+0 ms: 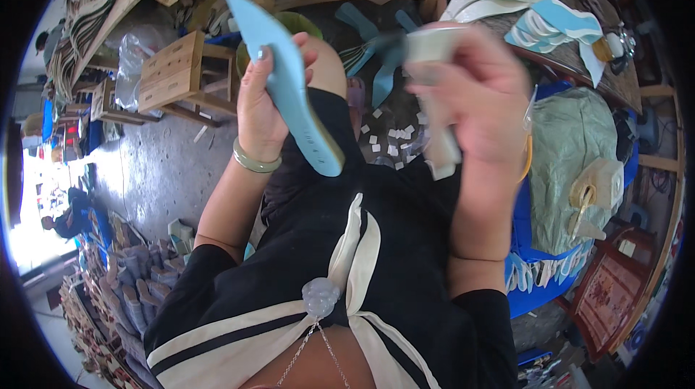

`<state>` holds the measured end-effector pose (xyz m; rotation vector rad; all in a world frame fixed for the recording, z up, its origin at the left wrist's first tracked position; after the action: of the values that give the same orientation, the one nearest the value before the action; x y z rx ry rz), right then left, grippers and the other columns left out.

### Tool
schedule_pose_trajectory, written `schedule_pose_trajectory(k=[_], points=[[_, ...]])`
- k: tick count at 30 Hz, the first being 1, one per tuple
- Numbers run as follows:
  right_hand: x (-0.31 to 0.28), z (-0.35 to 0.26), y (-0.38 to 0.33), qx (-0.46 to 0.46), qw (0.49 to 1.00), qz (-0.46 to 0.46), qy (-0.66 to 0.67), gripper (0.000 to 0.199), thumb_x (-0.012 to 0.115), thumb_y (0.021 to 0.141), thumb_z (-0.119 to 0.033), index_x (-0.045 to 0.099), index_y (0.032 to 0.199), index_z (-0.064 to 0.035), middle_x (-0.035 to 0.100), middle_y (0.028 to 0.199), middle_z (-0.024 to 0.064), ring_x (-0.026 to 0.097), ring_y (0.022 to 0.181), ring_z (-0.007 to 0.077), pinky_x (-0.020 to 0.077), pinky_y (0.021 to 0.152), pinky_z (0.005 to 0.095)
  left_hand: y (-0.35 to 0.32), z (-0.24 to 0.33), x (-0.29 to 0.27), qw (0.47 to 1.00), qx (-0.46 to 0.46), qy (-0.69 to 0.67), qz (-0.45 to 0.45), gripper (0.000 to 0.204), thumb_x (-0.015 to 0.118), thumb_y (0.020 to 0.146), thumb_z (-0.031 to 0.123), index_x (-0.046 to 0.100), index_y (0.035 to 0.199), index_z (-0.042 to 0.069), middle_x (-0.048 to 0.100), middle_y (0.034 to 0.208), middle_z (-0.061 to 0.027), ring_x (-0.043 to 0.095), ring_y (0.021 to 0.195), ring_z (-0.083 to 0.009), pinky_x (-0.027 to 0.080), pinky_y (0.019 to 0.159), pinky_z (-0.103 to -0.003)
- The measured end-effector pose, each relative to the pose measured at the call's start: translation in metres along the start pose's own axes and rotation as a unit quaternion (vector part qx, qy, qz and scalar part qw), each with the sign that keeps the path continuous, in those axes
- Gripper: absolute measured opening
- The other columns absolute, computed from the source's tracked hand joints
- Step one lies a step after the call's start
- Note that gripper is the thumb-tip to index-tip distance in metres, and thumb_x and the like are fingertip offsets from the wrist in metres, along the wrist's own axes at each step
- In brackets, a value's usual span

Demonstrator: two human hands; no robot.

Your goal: Applying adhesive tape and trimming it on shoe soles.

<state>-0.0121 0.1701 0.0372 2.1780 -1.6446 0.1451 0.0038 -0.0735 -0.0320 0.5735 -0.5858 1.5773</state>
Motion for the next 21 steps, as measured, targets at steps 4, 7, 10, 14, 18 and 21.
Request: schedule_pose_trajectory(k=[4,7,10,14,18,21], points=[[0.012,0.038,0.009,0.094,0.995,0.025,0.031,0.017,0.064,0.087,-0.006,0.067,0.102,0.0019,0.067,0.084,0.0051,0.061,0.07,0.0089,0.048,0.064,0.0208,0.021,-0.016,0.029,0.999,-0.037,-0.028,-0.024,0.027,0.056,0.095,0.026,0.056,0.111,0.003,0.064,0.104,-0.0072,0.063,0.089,-0.0172,0.053,0.077,-0.03],[0.003,0.045,0.012,0.075,0.993,0.091,0.017,0.021,0.069,0.085,-0.013,0.069,0.099,0.0023,0.068,0.089,0.0047,0.061,0.076,0.0073,0.0474,0.068,0.0196,0.023,-0.014,0.062,0.998,-0.048,-0.015,-0.045,0.025,0.06,0.093,0.027,0.057,0.107,0.006,0.064,0.097,-0.0036,0.062,0.084,-0.0133,0.052,0.074,-0.028],[-0.002,0.045,0.012,0.089,0.987,0.126,0.042,0.021,0.071,0.084,-0.015,0.07,0.097,0.002,0.068,0.086,0.0042,0.061,0.076,0.0071,0.047,0.068,0.0198,0.024,-0.024,0.078,0.998,-0.027,-0.006,-0.047,0.026,0.063,0.092,0.028,0.058,0.104,0.006,0.064,0.094,-0.0029,0.062,0.082,-0.0114,0.051,0.072,-0.026],[-0.007,0.044,0.011,0.071,0.981,0.178,0.039,0.023,0.073,0.083,-0.017,0.07,0.097,0.0016,0.068,0.084,0.0037,0.06,0.075,0.0068,0.0463,0.068,0.02,0.023,-0.033,0.079,0.999,0.014,0.005,-0.048,0.024,0.062,0.093,0.027,0.059,0.105,0.006,0.064,0.096,-0.0023,0.061,0.084,-0.0117,0.049,0.075,-0.026],[-0.003,0.045,0.01,0.06,0.983,0.172,0.022,0.022,0.072,0.083,-0.016,0.071,0.095,0.0016,0.067,0.084,0.0022,0.059,0.075,0.0065,0.0454,0.068,0.0195,0.02,-0.039,0.076,0.999,0.026,-0.002,-0.042,0.022,0.063,0.092,0.026,0.06,0.103,0.007,0.065,0.096,-0.0018,0.061,0.084,-0.0108,0.049,0.075,-0.026],[-0.001,0.044,0.01,0.048,0.984,0.174,-0.002,0.019,0.072,0.084,-0.015,0.071,0.094,0.0019,0.066,0.083,0.001,0.057,0.076,0.0062,0.0442,0.07,0.0189,0.018,-0.04,0.076,0.997,0.034,-0.001,-0.066,0.02,0.063,0.092,0.025,0.06,0.102,0.007,0.065,0.096,-0.0011,0.061,0.084,-0.0099,0.049,0.074,-0.025]])
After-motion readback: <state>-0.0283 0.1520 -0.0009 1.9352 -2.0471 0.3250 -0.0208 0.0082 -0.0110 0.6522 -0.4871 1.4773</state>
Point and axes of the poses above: each hand's wrist, its own y-axis towards the middle knuckle, its own x-axis out of the palm, z = x × y, the point moved 4 cm from there along y, towards the middle knuckle
